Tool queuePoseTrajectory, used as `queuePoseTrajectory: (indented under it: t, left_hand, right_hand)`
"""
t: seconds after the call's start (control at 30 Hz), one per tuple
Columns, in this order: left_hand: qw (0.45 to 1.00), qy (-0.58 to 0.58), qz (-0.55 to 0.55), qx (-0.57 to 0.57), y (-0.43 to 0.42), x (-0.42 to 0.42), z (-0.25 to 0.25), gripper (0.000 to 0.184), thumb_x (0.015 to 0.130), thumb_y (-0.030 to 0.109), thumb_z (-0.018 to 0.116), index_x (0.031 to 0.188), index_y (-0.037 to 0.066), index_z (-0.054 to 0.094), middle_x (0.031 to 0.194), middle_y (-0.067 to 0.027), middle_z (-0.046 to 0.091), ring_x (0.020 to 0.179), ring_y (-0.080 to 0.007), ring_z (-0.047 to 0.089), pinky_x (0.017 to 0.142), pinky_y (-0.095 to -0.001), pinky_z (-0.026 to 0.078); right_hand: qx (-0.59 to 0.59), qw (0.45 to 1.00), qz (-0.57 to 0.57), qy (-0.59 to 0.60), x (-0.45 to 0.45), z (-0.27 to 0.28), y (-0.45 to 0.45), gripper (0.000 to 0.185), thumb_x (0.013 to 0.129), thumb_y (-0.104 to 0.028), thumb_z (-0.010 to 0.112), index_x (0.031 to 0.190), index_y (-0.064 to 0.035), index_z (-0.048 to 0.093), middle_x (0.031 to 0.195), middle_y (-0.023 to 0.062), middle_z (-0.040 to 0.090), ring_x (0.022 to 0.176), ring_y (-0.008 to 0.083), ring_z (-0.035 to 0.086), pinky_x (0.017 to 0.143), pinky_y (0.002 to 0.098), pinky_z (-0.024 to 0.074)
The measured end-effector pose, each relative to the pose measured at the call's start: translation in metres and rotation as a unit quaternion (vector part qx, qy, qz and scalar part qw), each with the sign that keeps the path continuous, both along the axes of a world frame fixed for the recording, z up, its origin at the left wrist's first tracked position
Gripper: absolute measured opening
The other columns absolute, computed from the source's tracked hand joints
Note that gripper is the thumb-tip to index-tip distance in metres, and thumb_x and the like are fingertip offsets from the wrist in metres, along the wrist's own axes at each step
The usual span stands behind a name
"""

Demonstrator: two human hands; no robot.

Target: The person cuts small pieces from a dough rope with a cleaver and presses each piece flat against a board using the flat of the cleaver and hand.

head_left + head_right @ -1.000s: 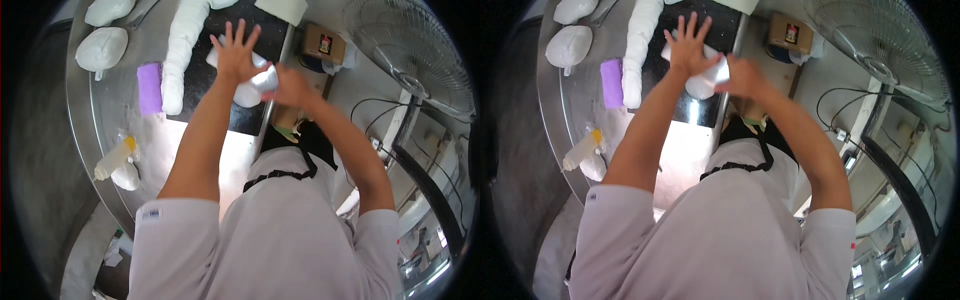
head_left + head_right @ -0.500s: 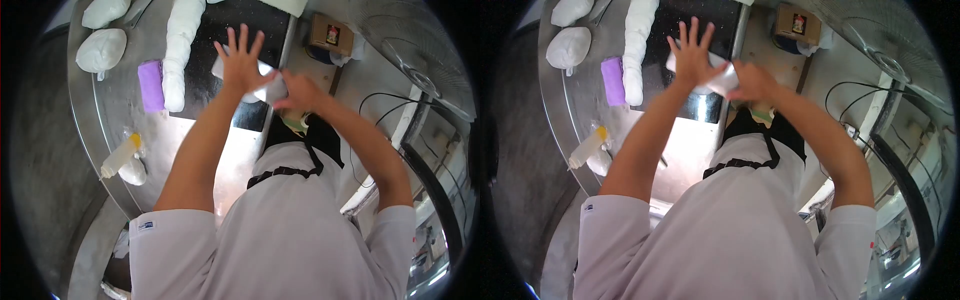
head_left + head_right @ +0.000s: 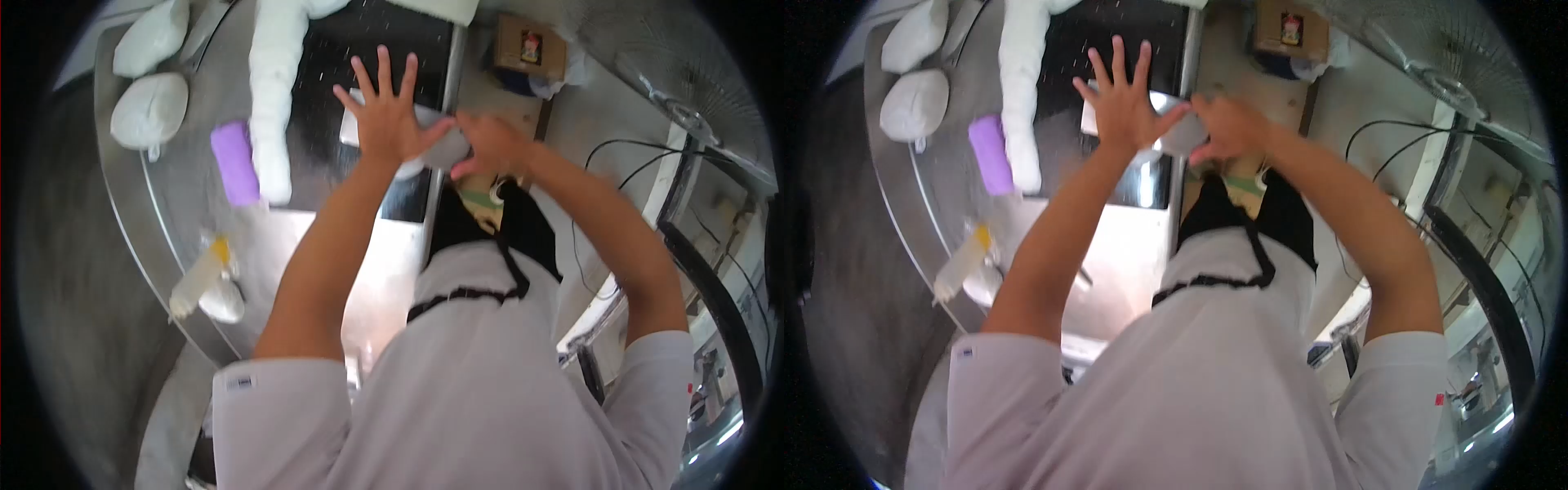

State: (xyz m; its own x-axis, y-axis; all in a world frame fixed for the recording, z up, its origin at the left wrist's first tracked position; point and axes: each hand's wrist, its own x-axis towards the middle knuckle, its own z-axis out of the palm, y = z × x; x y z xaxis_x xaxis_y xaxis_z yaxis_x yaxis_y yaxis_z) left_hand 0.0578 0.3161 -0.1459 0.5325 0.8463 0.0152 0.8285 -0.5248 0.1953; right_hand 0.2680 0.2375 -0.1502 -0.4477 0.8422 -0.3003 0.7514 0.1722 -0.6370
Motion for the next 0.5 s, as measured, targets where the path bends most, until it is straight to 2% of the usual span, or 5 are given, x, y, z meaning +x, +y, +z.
queuePoseTrajectory:
  t: [0.1, 0.17, 0.27, 0.33, 0.5]
  left_hand:
    - [0.999, -0.03, 0.027, 0.012, 0.022, 0.01, 0.001, 0.119, 0.072, 0.086, 0.064, 0.166, 0.025, 0.026, 0.172, -0.02, 0.015, 0.154, -0.055, 0.011, 0.107, -0.0857, 0.01]
    - [0.994, -0.043, 0.095, 0.034, 0.03, 0.013, 0.005, 0.123, 0.07, 0.088, 0.064, 0.166, 0.021, 0.025, 0.171, -0.0182, 0.019, 0.155, -0.0515, 0.012, 0.11, -0.0836, 0.011]
    - [0.996, 0.0, 0.077, 0.039, 0.042, -0.003, 0.0, 0.124, 0.071, 0.091, 0.06, 0.167, 0.022, 0.02, 0.171, -0.0202, 0.016, 0.155, -0.0527, 0.008, 0.11, -0.0829, 0.011]
    - [0.999, 0.001, 0.023, 0.042, 0.026, -0.011, -0.004, 0.12, 0.072, 0.089, 0.061, 0.166, 0.024, 0.024, 0.171, -0.0204, 0.016, 0.155, -0.0542, 0.009, 0.108, -0.0849, 0.01]
    - [0.999, -0.014, 0.024, 0.033, 0.023, 0.005, 0.001, 0.119, 0.071, 0.086, 0.064, 0.165, 0.024, 0.028, 0.171, -0.0211, 0.017, 0.153, -0.0567, 0.01, 0.106, -0.087, 0.01]
  right_hand:
    - [0.001, 0.998, 0.041, -0.055, 0.016, 0.029, 0.041, 0.093, 0.065, -0.065, 0.086, 0.122, 0.0005, 0.051, 0.096, 0.0283, 0.069, 0.097, 0.0487, 0.069, 0.085, 0.0534, 0.0555]
    - [0.127, 0.988, 0.079, -0.02, 0.025, 0.007, 0.071, 0.094, 0.064, -0.059, 0.089, 0.125, 0.0008, 0.05, 0.096, 0.0265, 0.069, 0.092, 0.0481, 0.068, 0.083, 0.0528, 0.0549]
    - [0.113, 0.988, 0.096, -0.043, 0.012, 0.035, 0.082, 0.093, 0.065, -0.058, 0.089, 0.124, 0.0017, 0.05, 0.097, 0.0272, 0.069, 0.094, 0.0486, 0.069, 0.084, 0.0519, 0.0556]
    - [-0.026, 0.998, 0.054, -0.036, -0.003, 0.045, 0.05, 0.093, 0.066, -0.061, 0.088, 0.122, 0.0029, 0.05, 0.098, 0.0286, 0.069, 0.096, 0.0496, 0.068, 0.086, 0.0517, 0.0555]
    - [-0.004, 0.999, 0.042, -0.015, 0.016, 0.011, 0.05, 0.095, 0.066, -0.063, 0.087, 0.125, 0.0021, 0.051, 0.1, 0.0285, 0.069, 0.098, 0.0477, 0.069, 0.088, 0.0513, 0.0555]
